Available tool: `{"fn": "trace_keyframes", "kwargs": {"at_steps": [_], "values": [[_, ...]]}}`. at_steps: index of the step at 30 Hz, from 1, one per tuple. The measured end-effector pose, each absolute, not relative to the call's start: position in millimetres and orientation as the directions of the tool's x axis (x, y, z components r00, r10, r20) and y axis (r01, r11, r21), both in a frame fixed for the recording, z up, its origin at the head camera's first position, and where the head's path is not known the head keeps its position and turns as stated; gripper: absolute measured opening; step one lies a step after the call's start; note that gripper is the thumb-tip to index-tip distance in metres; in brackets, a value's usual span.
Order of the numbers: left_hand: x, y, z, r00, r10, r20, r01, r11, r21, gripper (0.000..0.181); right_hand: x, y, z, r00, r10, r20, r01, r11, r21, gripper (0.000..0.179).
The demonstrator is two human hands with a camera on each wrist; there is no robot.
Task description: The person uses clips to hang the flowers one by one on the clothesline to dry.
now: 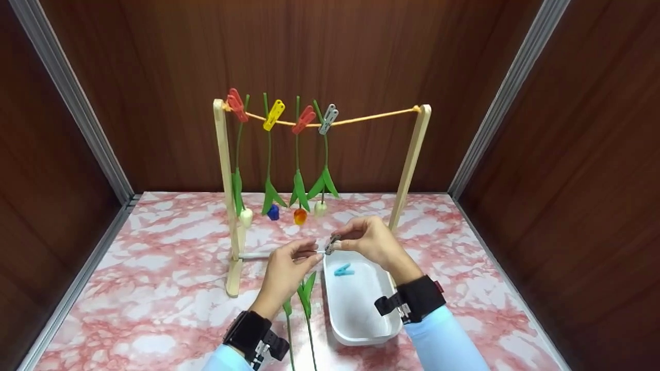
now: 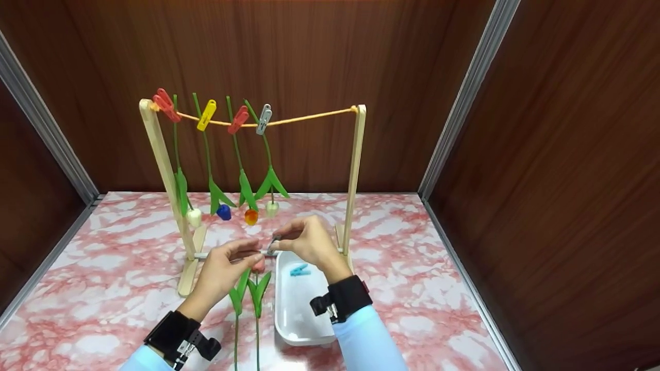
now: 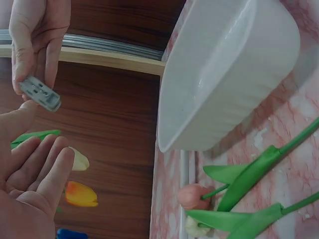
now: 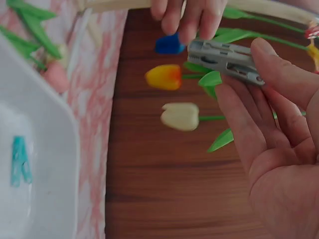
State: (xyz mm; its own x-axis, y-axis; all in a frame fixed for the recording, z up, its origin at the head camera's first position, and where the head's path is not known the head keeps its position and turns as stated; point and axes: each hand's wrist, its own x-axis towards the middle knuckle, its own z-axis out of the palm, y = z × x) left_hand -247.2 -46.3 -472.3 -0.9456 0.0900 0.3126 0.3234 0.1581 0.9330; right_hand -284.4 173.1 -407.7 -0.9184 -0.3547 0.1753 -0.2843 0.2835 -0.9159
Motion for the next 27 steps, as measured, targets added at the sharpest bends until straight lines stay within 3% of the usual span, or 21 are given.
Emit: {"fn": "trace_keyframes", "kwargs": {"at_steps": [11,18,27], "values": [[-238,-41,-469,-0.94,0.116,0.321,0.333,0.107,0.937,0.028,-275,157,-399,-0.898,-0.377,0.226,-0.356,0.324,-0.877,0.007],[-236,-41,-473,-0.932,0.139,0.334,0.346,0.065,0.936,0.032,-270,151,-395,-0.885,-0.39,0.253,-0.397,0.35,-0.849,0.005],[-236,-42,-471,-0.969,0.097,0.229,0.214,-0.147,0.966,0.026,-267,145,-392,-0.882,-0.427,0.201,-0.366,0.35,-0.862,0.023]]}}
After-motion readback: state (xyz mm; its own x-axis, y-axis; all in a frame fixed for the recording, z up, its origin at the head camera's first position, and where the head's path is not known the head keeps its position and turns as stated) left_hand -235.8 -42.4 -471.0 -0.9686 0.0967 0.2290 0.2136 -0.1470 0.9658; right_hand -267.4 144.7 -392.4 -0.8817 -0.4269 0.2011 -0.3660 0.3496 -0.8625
